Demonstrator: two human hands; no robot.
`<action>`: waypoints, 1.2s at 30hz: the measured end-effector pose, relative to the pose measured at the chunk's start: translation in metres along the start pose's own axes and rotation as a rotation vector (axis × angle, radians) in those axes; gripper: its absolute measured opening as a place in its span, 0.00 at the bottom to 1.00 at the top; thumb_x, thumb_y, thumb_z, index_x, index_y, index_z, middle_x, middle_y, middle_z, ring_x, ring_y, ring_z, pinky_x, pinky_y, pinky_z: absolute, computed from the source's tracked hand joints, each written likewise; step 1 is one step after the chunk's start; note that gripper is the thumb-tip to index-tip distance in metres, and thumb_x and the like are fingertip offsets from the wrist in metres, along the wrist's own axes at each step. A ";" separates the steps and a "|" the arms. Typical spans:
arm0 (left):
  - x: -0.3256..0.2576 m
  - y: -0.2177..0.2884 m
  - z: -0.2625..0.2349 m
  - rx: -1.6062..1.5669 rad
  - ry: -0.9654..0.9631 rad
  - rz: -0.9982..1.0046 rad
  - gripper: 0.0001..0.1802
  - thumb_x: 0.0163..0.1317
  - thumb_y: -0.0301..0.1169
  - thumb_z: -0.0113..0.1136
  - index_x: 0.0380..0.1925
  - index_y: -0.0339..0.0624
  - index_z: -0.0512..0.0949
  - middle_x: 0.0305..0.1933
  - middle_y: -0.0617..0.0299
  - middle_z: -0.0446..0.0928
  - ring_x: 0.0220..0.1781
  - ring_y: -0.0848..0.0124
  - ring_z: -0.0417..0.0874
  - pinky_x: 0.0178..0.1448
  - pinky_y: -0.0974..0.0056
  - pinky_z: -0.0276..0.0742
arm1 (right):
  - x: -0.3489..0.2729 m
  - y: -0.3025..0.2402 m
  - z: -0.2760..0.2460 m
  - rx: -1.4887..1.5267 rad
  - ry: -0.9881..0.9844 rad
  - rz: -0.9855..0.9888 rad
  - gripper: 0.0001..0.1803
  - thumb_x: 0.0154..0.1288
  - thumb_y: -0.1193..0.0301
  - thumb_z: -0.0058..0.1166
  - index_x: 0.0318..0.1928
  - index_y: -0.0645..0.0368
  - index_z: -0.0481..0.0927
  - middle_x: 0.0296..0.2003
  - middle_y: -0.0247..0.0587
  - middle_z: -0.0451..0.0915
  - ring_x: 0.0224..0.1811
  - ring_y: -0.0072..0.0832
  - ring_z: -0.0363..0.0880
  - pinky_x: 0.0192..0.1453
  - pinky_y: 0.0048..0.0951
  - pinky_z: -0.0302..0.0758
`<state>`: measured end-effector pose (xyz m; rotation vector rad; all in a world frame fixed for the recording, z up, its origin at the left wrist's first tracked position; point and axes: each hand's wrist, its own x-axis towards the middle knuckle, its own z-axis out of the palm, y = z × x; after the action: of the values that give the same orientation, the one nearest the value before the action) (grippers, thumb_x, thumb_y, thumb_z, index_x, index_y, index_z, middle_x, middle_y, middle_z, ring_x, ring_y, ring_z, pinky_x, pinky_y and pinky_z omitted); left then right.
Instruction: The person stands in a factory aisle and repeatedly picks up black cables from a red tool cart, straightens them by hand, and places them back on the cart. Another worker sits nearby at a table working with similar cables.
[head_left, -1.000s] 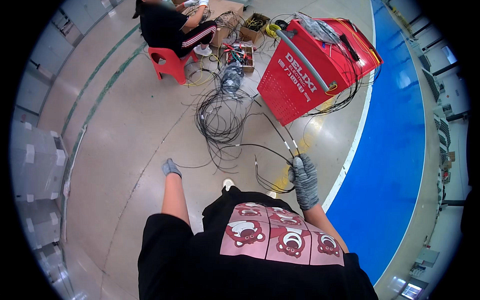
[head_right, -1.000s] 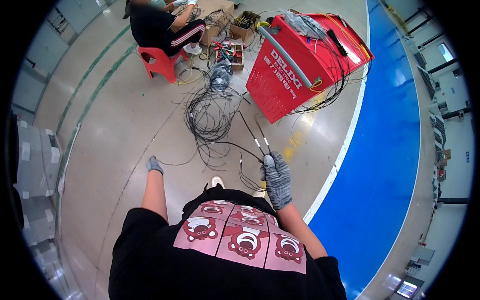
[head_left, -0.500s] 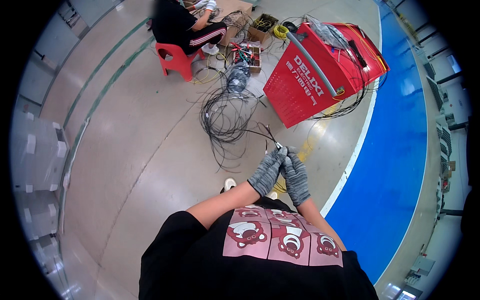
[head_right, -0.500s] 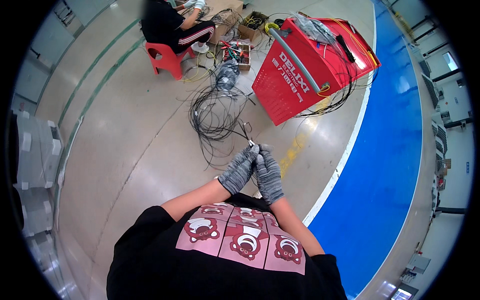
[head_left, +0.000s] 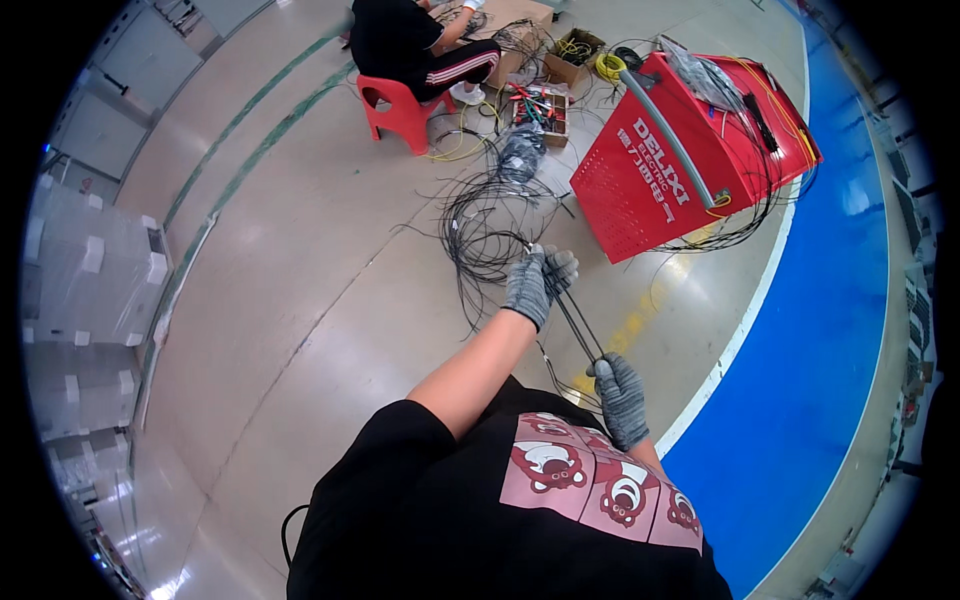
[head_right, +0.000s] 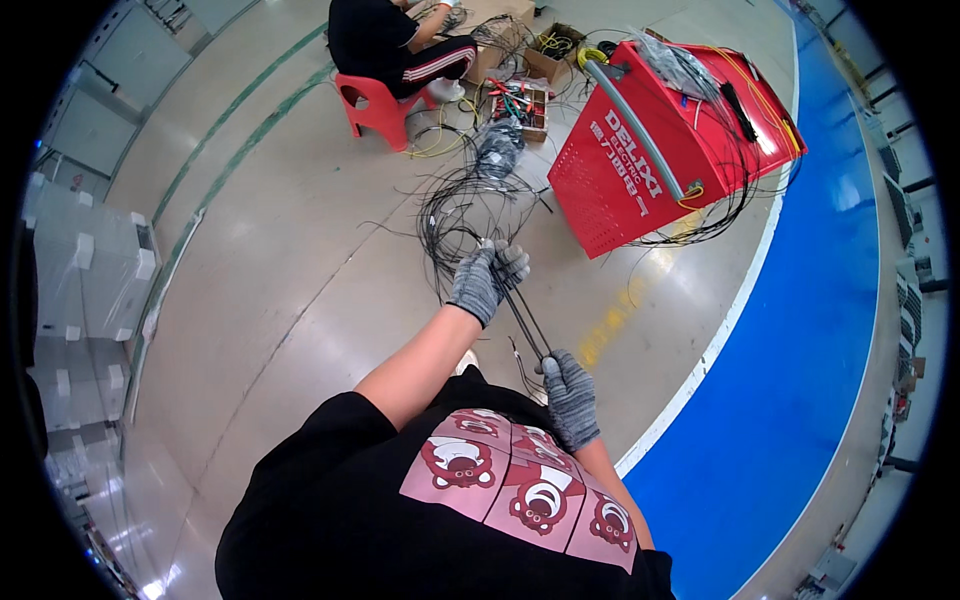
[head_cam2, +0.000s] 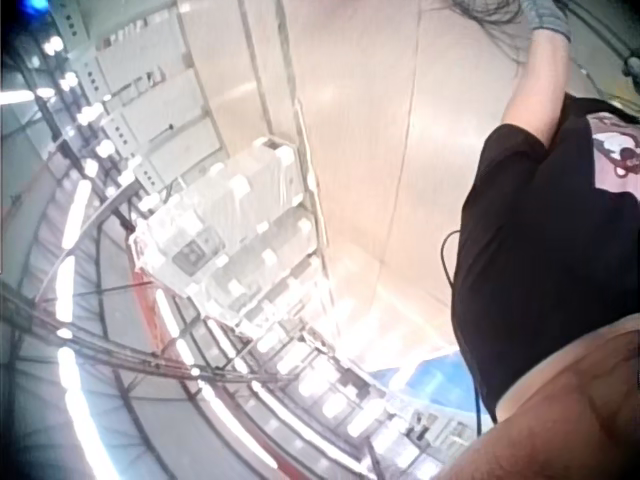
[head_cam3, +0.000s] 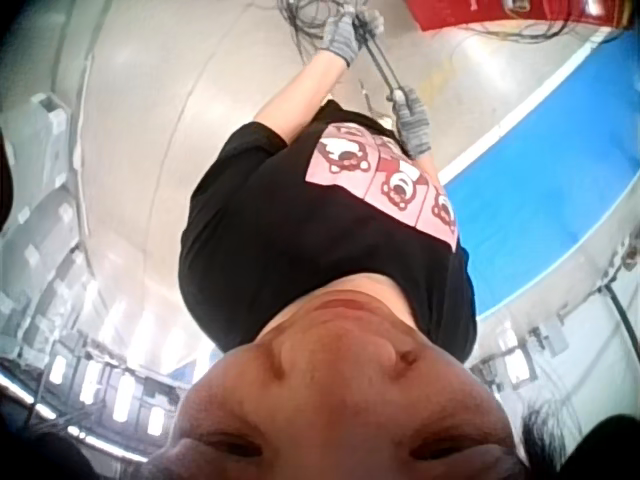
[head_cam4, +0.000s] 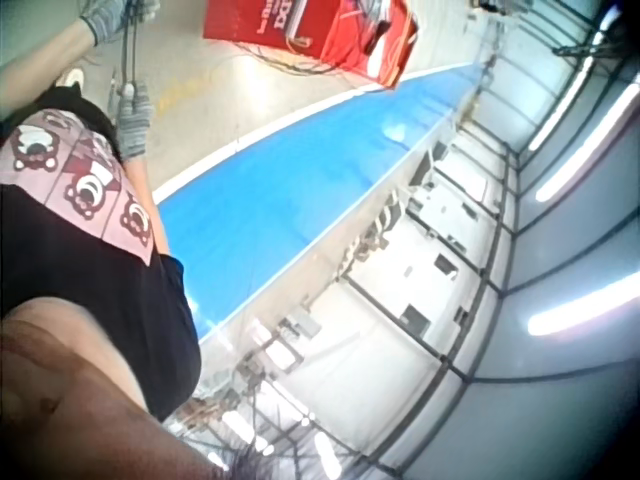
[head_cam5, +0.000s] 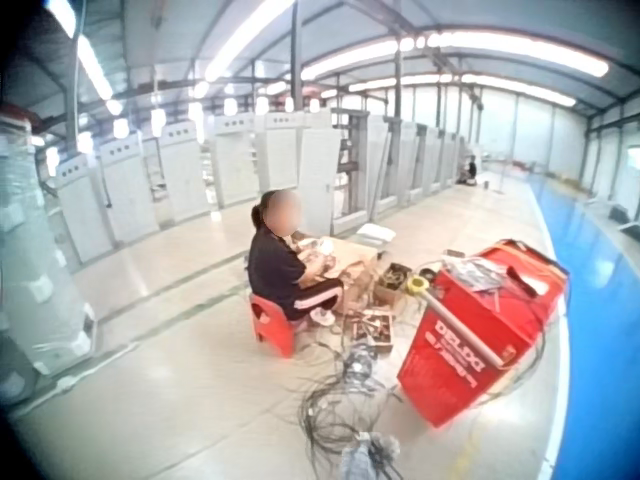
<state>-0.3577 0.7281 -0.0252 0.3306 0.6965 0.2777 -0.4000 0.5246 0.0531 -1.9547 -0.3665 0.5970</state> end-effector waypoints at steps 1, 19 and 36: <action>0.003 0.002 0.002 0.015 0.023 -0.008 0.14 0.68 0.40 0.45 0.35 0.43 0.74 0.32 0.55 0.81 0.35 0.57 0.84 0.42 0.53 0.83 | -0.002 -0.001 -0.002 -0.020 -0.022 0.011 0.13 0.68 0.65 0.45 0.33 0.62 0.76 0.19 0.37 0.70 0.21 0.23 0.65 0.28 0.27 0.65; -0.010 -0.038 0.026 -0.002 -0.074 0.063 0.06 0.67 0.28 0.45 0.38 0.39 0.72 0.35 0.59 0.77 0.33 0.68 0.81 0.41 0.60 0.83 | -0.010 0.032 -0.041 0.011 0.034 0.019 0.11 0.68 0.67 0.47 0.35 0.62 0.77 0.21 0.37 0.73 0.22 0.20 0.67 0.28 0.25 0.67; -0.059 -0.124 0.085 0.685 -0.389 0.109 0.10 0.61 0.25 0.58 0.42 0.40 0.78 0.30 0.70 0.75 0.30 0.82 0.73 0.35 0.76 0.71 | 0.045 0.053 -0.101 0.591 -0.027 0.107 0.13 0.70 0.63 0.43 0.40 0.59 0.76 0.21 0.30 0.74 0.18 0.14 0.67 0.20 0.17 0.65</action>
<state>-0.3273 0.5764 0.0216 1.0487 0.3688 0.0628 -0.3070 0.4483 0.0312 -1.4036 -0.0832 0.7079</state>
